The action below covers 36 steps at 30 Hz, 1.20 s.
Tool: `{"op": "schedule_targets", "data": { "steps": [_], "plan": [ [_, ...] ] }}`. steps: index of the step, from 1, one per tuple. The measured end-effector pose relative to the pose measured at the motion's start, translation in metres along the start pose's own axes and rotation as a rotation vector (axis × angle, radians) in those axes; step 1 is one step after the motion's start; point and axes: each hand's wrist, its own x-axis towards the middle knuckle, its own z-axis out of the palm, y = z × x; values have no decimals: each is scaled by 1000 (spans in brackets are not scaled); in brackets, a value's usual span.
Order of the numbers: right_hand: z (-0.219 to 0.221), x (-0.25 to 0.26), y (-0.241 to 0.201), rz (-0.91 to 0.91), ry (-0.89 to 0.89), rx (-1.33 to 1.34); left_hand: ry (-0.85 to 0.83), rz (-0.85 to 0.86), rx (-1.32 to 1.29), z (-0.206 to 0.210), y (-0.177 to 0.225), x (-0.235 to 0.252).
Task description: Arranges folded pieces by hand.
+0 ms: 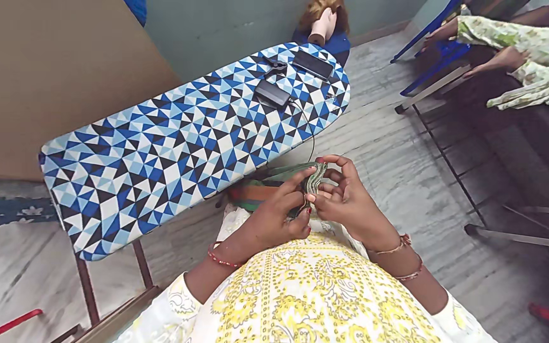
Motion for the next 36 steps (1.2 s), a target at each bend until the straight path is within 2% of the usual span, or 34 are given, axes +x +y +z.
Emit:
{"op": "schedule_targets", "data": {
  "steps": [14,18,21,28,36],
  "plan": [
    [-2,3,1,-20,-9,-26,-30,-28,-57,-3,-5,2],
    [-1,7,1,-35,2,-49,-32,-73,-179,-8,-10,1],
    [-3,10,4,-75,-12,-92,61,-120,-246,-11,-14,-4],
    [-6,13,16,-162,-154,-190,312,-174,-144,-34,-20,-12],
    [-5,18,20,-211,-238,-225,261,-128,-165,-63,-33,-19]
  ]
}}
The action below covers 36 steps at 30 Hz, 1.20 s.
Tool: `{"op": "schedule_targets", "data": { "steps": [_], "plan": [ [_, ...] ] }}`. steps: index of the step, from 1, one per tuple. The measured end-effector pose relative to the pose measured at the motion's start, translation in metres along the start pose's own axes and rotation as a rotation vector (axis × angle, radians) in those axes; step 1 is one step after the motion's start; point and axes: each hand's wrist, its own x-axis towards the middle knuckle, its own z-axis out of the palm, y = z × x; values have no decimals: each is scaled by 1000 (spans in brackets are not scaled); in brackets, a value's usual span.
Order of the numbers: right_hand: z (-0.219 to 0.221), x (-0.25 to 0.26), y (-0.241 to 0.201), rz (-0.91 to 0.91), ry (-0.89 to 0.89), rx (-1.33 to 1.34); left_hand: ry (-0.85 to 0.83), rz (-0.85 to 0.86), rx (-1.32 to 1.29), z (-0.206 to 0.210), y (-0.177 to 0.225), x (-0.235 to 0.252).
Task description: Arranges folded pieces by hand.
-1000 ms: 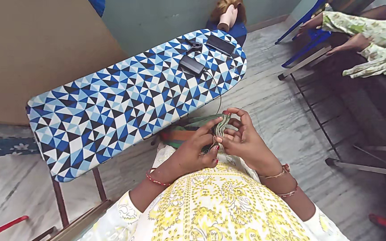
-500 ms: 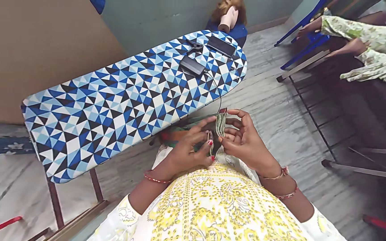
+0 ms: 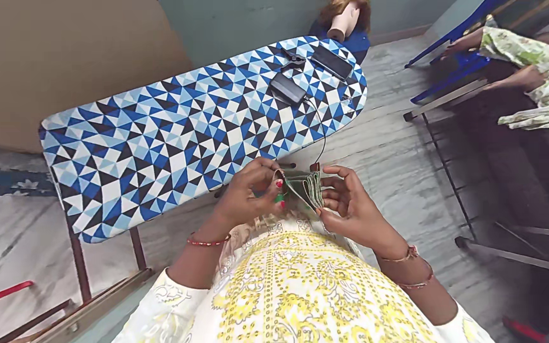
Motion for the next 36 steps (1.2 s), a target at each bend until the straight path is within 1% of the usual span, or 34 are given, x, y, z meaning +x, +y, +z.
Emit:
{"op": "schedule_targets", "data": {
  "steps": [2,5,9,15,19,21,24,27,33,36],
  "plan": [
    [-1,0,1,-26,-9,-37,-29,33,41,-12,0,3],
    [-1,0,2,-68,-36,-88,-59,66,172,-25,5,10],
    [0,2,2,-85,-66,-98,-97,58,324,-28,7,21],
    [-3,2,4,-61,-58,-69,-119,-32,170,-21,-9,27],
    [-3,2,4,-38,-50,-44,-263,-26,154,-23,-16,32],
    [-4,1,5,-37,-47,-43,-335,39,145,-24,-18,35],
    [-4,0,5,-37,-42,-42,-439,123,54,-24,-24,41],
    [-4,0,5,-40,-35,-41,-524,79,8,-22,-22,46],
    [-6,-1,4,-42,-31,-43,-535,-2,-6,-16,-21,49],
    [-7,-1,5,-44,-36,-61,-542,1,-27,-14,-20,47]
  ]
}}
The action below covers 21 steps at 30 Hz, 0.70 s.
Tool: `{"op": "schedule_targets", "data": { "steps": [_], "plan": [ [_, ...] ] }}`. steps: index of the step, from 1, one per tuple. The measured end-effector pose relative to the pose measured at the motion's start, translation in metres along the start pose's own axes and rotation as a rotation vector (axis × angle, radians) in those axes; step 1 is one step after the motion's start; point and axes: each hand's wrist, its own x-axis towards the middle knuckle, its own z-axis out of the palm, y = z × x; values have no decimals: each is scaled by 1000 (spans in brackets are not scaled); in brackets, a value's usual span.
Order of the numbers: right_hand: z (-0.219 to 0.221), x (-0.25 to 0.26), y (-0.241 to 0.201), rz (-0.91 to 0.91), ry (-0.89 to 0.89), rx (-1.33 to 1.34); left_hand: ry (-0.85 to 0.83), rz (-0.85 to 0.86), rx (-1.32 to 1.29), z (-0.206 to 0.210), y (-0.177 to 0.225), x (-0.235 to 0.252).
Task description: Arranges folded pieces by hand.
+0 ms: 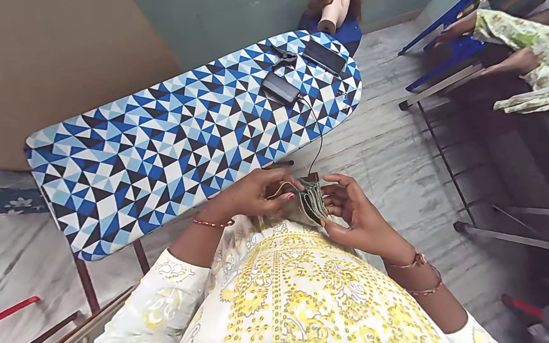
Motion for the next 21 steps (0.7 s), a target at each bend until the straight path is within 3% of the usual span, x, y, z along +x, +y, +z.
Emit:
{"op": "schedule_targets", "data": {
  "steps": [21],
  "plan": [
    [6,-4,-6,-29,-50,9,65,190,86,6,6,10]
  ]
}}
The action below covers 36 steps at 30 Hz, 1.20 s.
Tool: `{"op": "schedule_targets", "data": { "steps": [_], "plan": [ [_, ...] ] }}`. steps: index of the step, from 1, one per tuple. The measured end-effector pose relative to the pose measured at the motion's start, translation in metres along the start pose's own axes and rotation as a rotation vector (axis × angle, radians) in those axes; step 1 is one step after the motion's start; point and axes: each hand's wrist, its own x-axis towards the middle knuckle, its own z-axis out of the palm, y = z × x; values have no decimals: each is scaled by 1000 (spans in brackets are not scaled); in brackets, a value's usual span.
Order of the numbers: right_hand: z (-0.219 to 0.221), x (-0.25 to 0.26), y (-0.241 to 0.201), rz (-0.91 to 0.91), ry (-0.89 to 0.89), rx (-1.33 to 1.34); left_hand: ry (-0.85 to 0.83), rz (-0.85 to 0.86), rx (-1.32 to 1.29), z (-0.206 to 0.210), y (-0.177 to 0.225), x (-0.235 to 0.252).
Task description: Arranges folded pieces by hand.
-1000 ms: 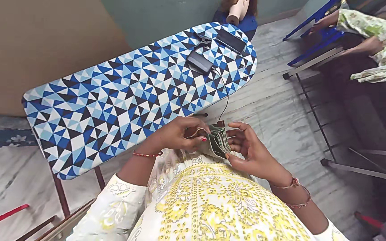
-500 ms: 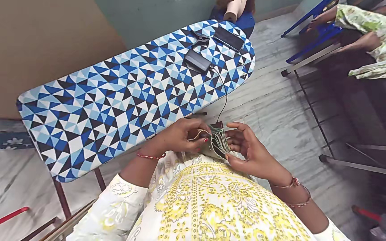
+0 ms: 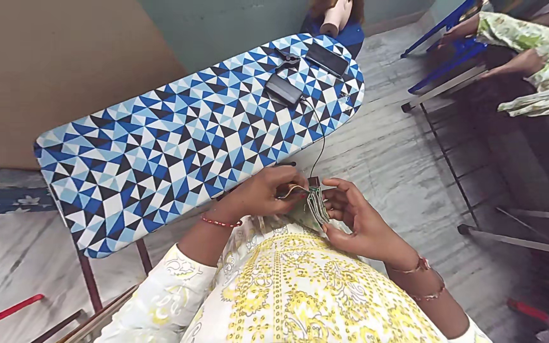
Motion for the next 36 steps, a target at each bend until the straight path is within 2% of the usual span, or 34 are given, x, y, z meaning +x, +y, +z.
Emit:
{"op": "schedule_targets", "data": {
  "steps": [21,29,36],
  "plan": [
    [11,-10,5,-6,91,78,92,-167,-72,-4,-7,13],
    [13,-12,7,-49,140,98,131,-138,-40,1,-5,22],
    [16,-14,9,-165,130,34,154,-162,-53,4,-5,28]
  ]
}}
